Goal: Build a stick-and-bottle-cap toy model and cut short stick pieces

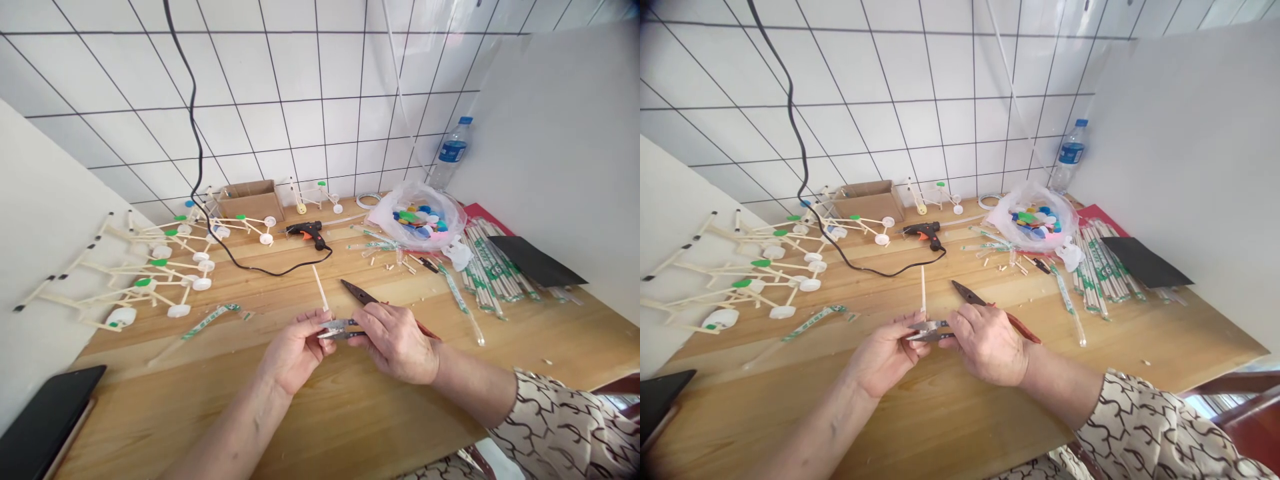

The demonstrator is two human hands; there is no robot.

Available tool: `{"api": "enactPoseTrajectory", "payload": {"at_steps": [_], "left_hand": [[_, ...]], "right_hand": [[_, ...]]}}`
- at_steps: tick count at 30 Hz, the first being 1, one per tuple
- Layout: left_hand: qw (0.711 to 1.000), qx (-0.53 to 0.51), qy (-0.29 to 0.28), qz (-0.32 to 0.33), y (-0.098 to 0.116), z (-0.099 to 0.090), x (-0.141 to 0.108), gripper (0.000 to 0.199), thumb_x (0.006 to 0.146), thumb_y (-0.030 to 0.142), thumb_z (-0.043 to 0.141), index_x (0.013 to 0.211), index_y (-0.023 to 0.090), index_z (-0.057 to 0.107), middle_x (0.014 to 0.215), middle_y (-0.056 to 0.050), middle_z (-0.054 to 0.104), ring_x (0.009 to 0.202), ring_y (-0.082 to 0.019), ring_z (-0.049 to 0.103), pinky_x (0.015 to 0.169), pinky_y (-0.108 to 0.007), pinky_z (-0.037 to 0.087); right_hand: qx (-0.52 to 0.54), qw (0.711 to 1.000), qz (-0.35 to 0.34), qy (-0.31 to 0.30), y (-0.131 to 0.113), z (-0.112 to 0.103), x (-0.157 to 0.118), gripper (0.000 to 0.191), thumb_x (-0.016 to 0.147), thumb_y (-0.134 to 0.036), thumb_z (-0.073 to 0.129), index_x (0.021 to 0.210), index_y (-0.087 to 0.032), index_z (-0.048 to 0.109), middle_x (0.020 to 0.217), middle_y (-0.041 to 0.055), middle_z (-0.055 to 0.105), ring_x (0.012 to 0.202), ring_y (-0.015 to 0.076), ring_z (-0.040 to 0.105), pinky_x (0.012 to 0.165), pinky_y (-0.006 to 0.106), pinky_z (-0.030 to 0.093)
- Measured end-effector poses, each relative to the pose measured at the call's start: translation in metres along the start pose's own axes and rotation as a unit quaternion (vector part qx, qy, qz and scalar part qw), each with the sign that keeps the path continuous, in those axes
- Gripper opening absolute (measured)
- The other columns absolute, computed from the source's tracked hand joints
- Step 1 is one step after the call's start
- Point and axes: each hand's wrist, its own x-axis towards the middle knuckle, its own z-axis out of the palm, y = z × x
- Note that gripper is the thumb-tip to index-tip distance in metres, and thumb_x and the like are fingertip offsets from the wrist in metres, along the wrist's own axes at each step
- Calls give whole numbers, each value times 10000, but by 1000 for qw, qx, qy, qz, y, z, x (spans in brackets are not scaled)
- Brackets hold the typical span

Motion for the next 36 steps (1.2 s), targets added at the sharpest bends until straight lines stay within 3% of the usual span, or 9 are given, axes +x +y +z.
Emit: {"api": "enactPoseTrajectory", "payload": {"at_steps": [19,28,36], "left_hand": [[1000,-25,8,-17,-1,1,-1,117,606,-31,613,565,77,598,465,9,520,388,-51,431,379,-166,347],[999,-38,25,-22,-3,3,-2,182,709,9,579,538,70,585,474,1,526,363,-52,440,358,-169,358],[999,-36,24,-28,-4,3,-3,183,719,7,558,547,66,583,468,5,516,361,-58,448,362,-171,366]], "right_hand": [[-43,998,-7,36,2,11,-7,240,886,-314,438,914,-95,531,724,74,571,639,179,517,554,285,414],[-50,998,-18,35,2,9,-6,202,880,-283,447,854,-103,536,685,59,551,600,170,491,529,284,391],[-46,998,-23,34,2,6,-6,186,874,-259,445,832,-106,541,655,48,541,572,161,469,510,280,369]]}}
